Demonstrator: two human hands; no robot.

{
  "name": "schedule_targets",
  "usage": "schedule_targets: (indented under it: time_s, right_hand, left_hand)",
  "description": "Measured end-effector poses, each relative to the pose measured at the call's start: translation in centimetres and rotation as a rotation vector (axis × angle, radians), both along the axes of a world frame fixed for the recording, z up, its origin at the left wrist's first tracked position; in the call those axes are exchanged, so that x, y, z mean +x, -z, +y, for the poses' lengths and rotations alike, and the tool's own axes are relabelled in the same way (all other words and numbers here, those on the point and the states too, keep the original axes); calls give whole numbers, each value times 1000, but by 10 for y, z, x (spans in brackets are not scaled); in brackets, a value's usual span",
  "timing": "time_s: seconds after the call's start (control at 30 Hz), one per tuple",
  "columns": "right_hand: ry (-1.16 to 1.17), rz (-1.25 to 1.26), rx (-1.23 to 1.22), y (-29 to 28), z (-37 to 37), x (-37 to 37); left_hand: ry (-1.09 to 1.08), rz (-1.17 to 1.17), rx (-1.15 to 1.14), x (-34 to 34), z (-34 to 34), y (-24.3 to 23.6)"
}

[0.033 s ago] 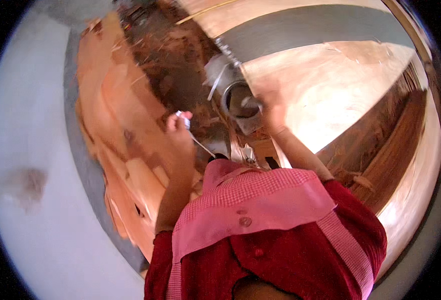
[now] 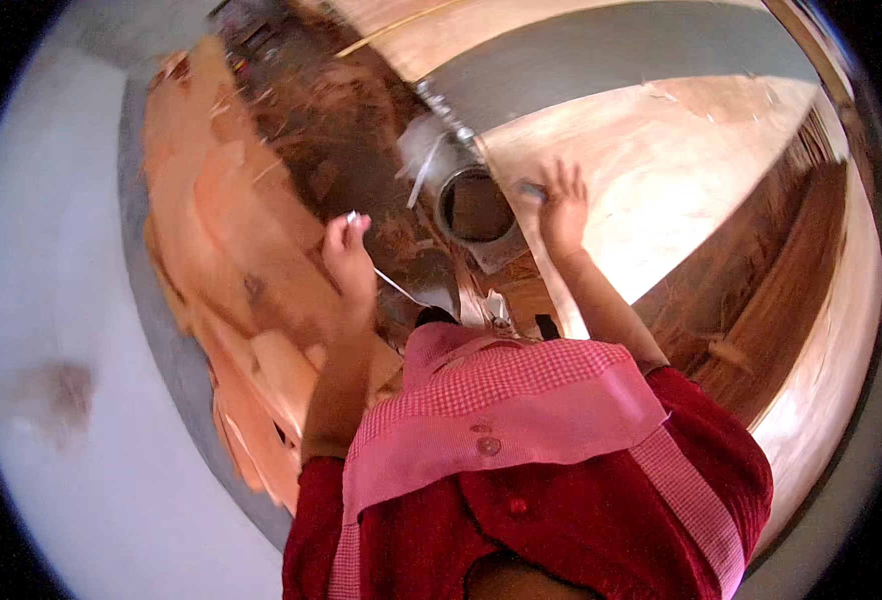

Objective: The person cuts wood veneer sheets using a hand knife, following a layout guide and clearing away scraps.

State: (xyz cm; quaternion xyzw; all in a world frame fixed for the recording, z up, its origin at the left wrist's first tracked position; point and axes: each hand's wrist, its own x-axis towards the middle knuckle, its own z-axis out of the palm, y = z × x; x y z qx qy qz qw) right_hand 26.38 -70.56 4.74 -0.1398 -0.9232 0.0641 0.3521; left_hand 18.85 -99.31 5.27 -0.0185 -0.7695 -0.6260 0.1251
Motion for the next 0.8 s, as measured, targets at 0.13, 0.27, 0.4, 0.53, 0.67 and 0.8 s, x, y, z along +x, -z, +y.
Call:
schedule_targets:
  time_s: [0.13,0.27,0.4,0.53,0.67,0.8]
  right_hand:
    - [224,-482,-207,43,28,-6]
    - [231,-415,-184,36,10,-18]
    - [236,-415,-173,37,3,-33]
    - [284,-486,-180,37,5,-37]
    - [297,-460,-160,50,12,-31]
    - [343,-615,-236,45,15,-19]
  left_hand:
    - [571,-19,-505,-148,78,6]
    - [846,-222,-403,-263,134,54]
    - [707,-393,-277,-302,139,106]
    - [680,-422,-618,-308,148,94]
    - [414,47,-631,-382,146,61]
    - [351,44,-1301,-472,137,9]
